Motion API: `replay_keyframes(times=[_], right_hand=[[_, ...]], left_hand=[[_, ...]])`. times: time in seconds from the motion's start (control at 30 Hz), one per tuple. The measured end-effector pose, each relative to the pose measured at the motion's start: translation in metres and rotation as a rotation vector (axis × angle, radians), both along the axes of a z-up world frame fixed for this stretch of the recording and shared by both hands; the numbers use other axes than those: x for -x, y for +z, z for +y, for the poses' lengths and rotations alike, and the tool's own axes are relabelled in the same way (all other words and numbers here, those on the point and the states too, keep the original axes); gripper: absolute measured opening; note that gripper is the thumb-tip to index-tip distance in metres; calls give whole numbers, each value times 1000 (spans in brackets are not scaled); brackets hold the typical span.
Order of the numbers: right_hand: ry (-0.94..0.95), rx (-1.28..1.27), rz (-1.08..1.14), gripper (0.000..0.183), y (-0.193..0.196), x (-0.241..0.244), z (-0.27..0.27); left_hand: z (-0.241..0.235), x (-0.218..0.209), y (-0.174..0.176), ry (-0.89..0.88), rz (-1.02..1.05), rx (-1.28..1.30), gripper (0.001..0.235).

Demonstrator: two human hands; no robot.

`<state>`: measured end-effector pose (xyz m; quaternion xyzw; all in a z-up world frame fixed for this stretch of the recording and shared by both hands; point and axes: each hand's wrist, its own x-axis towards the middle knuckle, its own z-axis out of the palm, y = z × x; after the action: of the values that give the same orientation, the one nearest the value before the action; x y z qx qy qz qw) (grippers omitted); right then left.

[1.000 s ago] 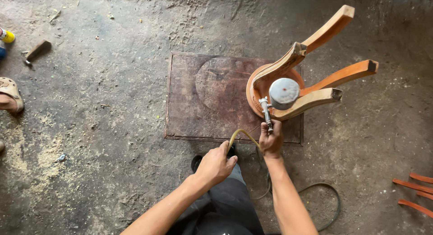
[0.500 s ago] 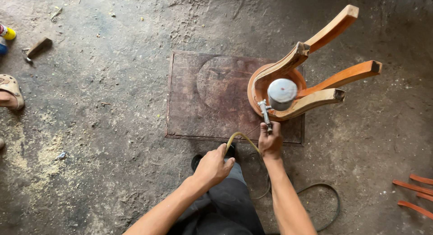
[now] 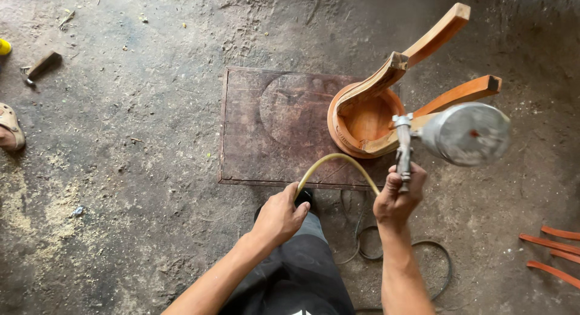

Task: The person varnishes a wooden stool using a spray gun, covering the underside, legs, and seat surface.

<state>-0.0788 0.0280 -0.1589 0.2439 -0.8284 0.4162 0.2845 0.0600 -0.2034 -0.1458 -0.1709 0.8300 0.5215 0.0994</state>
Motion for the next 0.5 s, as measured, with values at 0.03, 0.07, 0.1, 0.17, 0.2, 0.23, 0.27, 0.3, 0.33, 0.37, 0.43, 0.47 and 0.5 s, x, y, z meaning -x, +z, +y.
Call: replay_keyframes(times=[0.03,0.07,0.1,0.17,0.2,0.23,0.27,0.3,0.33,0.37,0.43,0.47,0.5], right_hand=[[-33,1,-45,45,-10,4,-3],[-65,3,-91,45,-20,7,-3],[-66,-9,-140,46,-31,7,-1],[-65,-30,-241,49,-56,5,0],[-63,-58,-244,49,-68,6,0],[-61,-87,-249,48,-80,7,0],[-60,-117,-254,48,-92,8,0],[-82,-123,-287,48,-103,10,-1],[-104,-129,-320,47,-113,12,-3],[-126,-135,-352,47,-122,15,-4],[-160,-153,-438,46,-137,20,-7],[-177,-162,-481,46,-143,21,-7],[-186,-164,-481,45,-148,20,-7]], left_hand=[[1,-1,-1,-4,-1,7,54],[2,-1,-3,-9,-3,14,55],[4,-1,-5,-13,-5,20,55],[7,-1,-10,-39,-59,20,57],[8,-1,-13,-51,-87,21,58],[10,-2,-16,-61,-85,24,58],[12,-2,-20,-70,-84,26,58],[14,-2,-22,-80,-81,29,58],[17,-2,-23,-81,-79,27,58],[19,-2,-25,-83,-77,24,58],[22,-3,-25,-82,-70,20,58],[22,-4,-24,-80,-65,18,58],[22,-4,-22,-79,-59,18,59]])
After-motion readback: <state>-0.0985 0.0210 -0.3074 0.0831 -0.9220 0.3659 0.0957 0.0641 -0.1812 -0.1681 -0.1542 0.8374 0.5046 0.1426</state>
